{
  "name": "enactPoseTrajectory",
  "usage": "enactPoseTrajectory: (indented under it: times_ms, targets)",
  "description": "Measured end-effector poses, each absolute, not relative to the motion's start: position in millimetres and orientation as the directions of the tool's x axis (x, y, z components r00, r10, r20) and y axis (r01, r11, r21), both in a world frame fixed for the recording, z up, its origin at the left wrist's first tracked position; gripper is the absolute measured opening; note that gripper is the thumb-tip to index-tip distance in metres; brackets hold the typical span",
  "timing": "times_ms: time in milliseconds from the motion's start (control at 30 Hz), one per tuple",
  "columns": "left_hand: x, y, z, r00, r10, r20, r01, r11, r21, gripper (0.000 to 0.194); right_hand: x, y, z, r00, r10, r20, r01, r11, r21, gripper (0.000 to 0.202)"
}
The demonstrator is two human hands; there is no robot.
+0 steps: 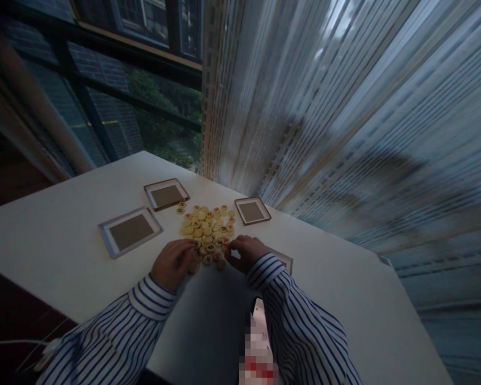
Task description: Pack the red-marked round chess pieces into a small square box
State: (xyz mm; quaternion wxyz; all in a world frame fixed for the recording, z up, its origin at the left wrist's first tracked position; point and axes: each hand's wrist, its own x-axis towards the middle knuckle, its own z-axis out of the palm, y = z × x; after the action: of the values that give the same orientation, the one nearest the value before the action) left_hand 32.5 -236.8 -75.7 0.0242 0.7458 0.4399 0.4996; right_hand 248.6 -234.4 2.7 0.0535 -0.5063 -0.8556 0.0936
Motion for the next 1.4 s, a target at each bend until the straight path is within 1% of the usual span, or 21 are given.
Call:
enactPoseTrajectory:
  times_ms: [167, 233, 433, 600, 767, 900, 1067, 1167, 1267, 1400]
  targets:
    - [29, -239, -75, 0.108, 0.669, 0.735, 0.644, -0.611, 0.461, 0.016, 251, -241, 1, -0.424, 0.894, -0.143, 0.900, 0.399, -0.172, 0.019]
    - [27, -240, -74, 0.100, 0.668, 0.737, 0.653, -0.603, 0.458, 0.016, 251, -243, 2, -0.386, 0.905, -0.176, 0.920, 0.364, -0.147, 0.019]
    - [21, -244, -76, 0.077, 0.651, 0.756, 0.655, -0.604, 0.454, 0.014, 248, -247, 1, -0.337, 0.915, -0.223, 0.941, 0.324, -0.095, 0.022]
    - [19, -245, -79, 0.093, 0.654, 0.750, 0.658, -0.606, 0.446, 0.013, 247, -250, 1, -0.305, 0.921, -0.242, 0.952, 0.298, -0.063, 0.024]
    - [17, -248, -79, 0.123, 0.622, 0.773, 0.665, -0.630, 0.401, 0.012, 246, -252, 2, -0.257, 0.920, -0.297, 0.962, 0.274, 0.018, 0.031]
    - [16, -251, -80, 0.173, 0.619, 0.766, 0.678, -0.639, 0.362, 0.015, 245, -252, -1, -0.236, 0.926, -0.295, 0.963, 0.263, 0.057, 0.037]
    - [14, -255, -82, 0.206, 0.618, 0.759, 0.676, -0.651, 0.347, 0.020, 242, -254, 1, -0.211, 0.938, -0.275, 0.968, 0.239, 0.071, 0.037]
    - [13, -256, -83, 0.214, 0.618, 0.756, 0.675, -0.653, 0.343, 0.022, 240, -258, 5, -0.242, 0.944, -0.224, 0.964, 0.260, 0.054, 0.033]
    - [12, -257, -84, 0.219, 0.628, 0.746, 0.677, -0.649, 0.348, 0.021, 237, -262, 5, -0.314, 0.928, -0.201, 0.947, 0.321, 0.006, 0.026]
    - [12, -258, -83, 0.217, 0.625, 0.750, 0.677, -0.650, 0.345, 0.021, 230, -263, -1, -0.349, 0.926, -0.147, 0.936, 0.351, -0.013, 0.033]
